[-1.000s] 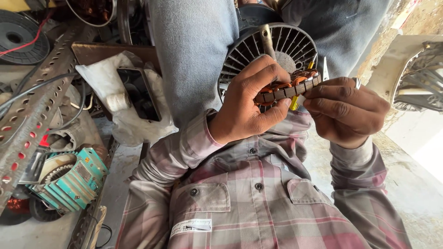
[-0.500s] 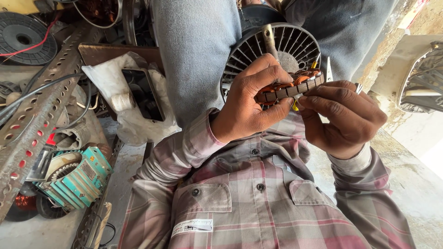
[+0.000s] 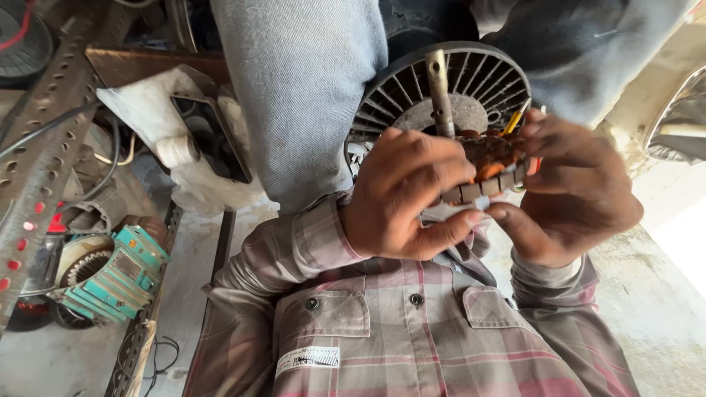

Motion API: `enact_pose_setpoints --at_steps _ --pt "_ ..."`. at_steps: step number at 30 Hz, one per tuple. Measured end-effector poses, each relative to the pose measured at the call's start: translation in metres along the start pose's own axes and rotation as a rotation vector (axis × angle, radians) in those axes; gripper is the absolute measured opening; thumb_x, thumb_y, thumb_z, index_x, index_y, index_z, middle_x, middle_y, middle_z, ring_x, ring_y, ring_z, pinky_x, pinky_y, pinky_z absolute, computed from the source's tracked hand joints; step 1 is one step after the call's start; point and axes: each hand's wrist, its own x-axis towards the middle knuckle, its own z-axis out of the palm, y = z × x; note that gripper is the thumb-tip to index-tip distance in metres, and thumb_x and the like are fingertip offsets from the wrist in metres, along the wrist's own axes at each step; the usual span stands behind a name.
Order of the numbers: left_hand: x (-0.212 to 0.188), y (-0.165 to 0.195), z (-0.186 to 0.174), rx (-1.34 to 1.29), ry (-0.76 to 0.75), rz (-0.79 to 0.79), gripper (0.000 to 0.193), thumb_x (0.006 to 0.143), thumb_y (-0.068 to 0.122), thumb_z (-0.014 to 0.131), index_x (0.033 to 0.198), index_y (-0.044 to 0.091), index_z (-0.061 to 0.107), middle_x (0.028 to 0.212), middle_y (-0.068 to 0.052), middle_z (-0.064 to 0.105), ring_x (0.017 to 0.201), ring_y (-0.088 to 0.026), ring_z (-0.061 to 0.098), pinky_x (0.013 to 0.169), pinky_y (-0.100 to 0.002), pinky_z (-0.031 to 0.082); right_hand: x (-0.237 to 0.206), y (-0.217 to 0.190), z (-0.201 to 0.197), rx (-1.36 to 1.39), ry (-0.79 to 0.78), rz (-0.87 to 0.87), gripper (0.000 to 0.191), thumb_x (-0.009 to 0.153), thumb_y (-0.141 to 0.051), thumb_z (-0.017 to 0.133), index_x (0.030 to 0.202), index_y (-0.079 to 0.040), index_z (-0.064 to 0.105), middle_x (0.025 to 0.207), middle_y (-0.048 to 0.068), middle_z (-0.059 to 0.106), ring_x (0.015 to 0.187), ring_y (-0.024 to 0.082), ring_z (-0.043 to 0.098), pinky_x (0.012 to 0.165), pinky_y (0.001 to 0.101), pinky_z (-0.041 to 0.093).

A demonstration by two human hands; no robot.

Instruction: The person is repairing an electric motor stator by hand. They use scissors to trim excess copper wire and a screwdriver to adjust the windings on the stator core.

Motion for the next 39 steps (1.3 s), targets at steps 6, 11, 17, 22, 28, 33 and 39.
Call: enact_pose_setpoints --at_steps 6,11,17,22,28,33,39 --pt "0.003 -0.001 -0.001 0.059 -0.001 0.076 0.028 0.104 0.031 0.075 0.113 0.006 0.065 0.112 -0.008 0.065 0.095 -0.020 0.064 0.080 -0.037 0.048 -0.004 0.006 -0.008 0.065 -0.056 0.033 0.032 0.080 -0.009 0.083 0.096 0.000 0.057 0.093 0.015 0.069 0.099 0.029 0.072 0.091 0.0412 0.061" --pt "0.011 0.004 -0.007 0.047 -0.033 0.040 0.021 0.097 0.026 0.076 0.106 0.010 0.066 0.108 -0.006 0.067 0.090 -0.021 0.066 0.077 -0.037 0.050 -0.008 0.005 -0.020 0.042 -0.150 0.035 0.037 0.078 -0.010 0.085 0.096 -0.002 0.053 0.091 0.014 0.067 0.096 0.029 0.071 0.090 0.0433 0.061" --pt "0.012 0.008 -0.013 -0.011 -0.149 -0.043 0.014 0.105 0.027 0.069 0.115 0.020 0.062 0.126 -0.005 0.062 0.098 -0.018 0.064 0.079 -0.037 0.045 -0.008 0.006 -0.022 0.055 -0.183 0.024 0.039 0.077 -0.013 0.086 0.099 -0.003 0.054 0.089 0.013 0.065 0.092 0.029 0.069 0.081 0.0420 0.061" --pt "0.003 0.007 -0.010 -0.037 -0.203 -0.052 0.017 0.108 0.031 0.064 0.122 0.025 0.058 0.137 -0.007 0.053 0.107 -0.022 0.063 0.083 -0.038 0.046 -0.020 0.009 -0.013 0.086 -0.080 -0.065 0.044 0.080 -0.014 0.085 0.101 -0.007 0.047 0.094 0.012 0.063 0.094 0.027 0.068 0.082 0.0450 0.058" --pt "0.002 0.005 -0.006 0.037 -0.165 -0.021 0.018 0.109 0.027 0.065 0.124 0.023 0.058 0.138 -0.008 0.052 0.108 -0.022 0.063 0.086 -0.035 0.051 -0.020 0.018 -0.010 0.097 -0.069 -0.131 0.043 0.080 -0.011 0.084 0.101 -0.007 0.047 0.094 0.013 0.063 0.094 0.025 0.069 0.081 0.0434 0.056" --pt "0.007 0.004 -0.008 -0.012 -0.131 -0.016 0.023 0.105 0.028 0.067 0.120 0.014 0.058 0.130 -0.011 0.056 0.101 -0.024 0.063 0.083 -0.039 0.051 -0.007 0.006 -0.002 0.023 -0.059 0.011 0.038 0.081 -0.014 0.083 0.101 0.000 0.054 0.094 0.017 0.067 0.092 0.027 0.070 0.080 0.0398 0.060" --pt "0.007 0.005 -0.009 -0.002 -0.142 -0.027 0.023 0.105 0.027 0.068 0.124 0.018 0.061 0.130 -0.008 0.058 0.103 -0.021 0.066 0.081 -0.035 0.052 0.008 -0.009 0.001 -0.052 -0.090 0.164 0.025 0.077 -0.015 0.082 0.087 0.004 0.068 0.088 0.019 0.070 0.087 0.028 0.072 0.082 0.0377 0.059"
